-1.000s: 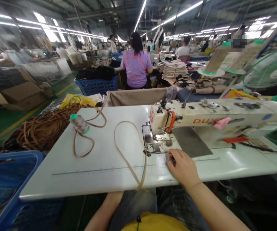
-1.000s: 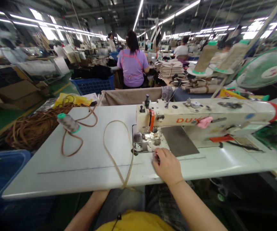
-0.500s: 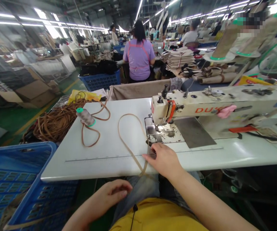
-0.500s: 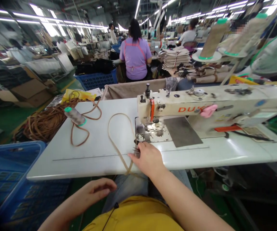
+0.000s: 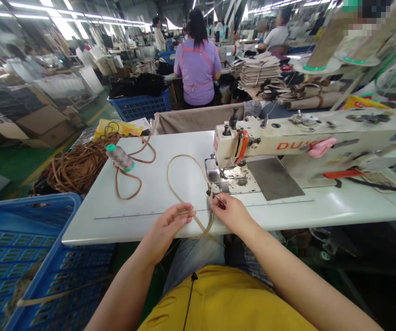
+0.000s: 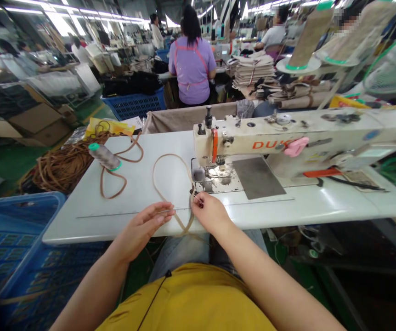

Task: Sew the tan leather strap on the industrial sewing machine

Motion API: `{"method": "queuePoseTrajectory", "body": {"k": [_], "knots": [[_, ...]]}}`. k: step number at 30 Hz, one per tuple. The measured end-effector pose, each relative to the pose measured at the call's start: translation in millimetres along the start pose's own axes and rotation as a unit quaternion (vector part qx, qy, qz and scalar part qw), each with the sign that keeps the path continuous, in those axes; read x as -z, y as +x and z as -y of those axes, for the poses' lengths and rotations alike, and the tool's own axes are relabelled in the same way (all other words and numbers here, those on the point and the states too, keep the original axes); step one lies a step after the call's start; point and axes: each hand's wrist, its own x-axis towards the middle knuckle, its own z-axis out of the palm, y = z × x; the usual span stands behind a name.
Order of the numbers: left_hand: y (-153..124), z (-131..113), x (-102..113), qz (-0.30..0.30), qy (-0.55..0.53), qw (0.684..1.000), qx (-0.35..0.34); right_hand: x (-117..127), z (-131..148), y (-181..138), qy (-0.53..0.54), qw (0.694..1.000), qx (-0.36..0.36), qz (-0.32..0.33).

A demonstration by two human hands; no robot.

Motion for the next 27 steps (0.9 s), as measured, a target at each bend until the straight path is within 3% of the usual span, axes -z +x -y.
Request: {"method": "queuePoseTrajectory", "body": {"k": [6, 15, 19, 27], "knots": [[32.9, -4.7, -20.6, 0.055, -0.109, 0.991, 0.052, -2.7, -12.0, 0.0, 0.151, 0.988, -0.026, 0.035], [79.7, 2.5, -56.1, 0.146, -0.167, 0.968, 0.116, 20.8, -6.7, -21.3, 0.311, 0.943, -0.09, 0.078], [89.0, 7.1, -66.6, 0.15, -0.17, 0.967, 0.115, 28.1, -3.4, -26.1, 0.34, 0.931, -0.106, 0.083], [110.3, 1.6, -73.2, 0.114, -0.15, 0.978, 0.086, 38.8, -13.2, -28.7, 0.319, 0.937, -0.113, 0.083]]}}
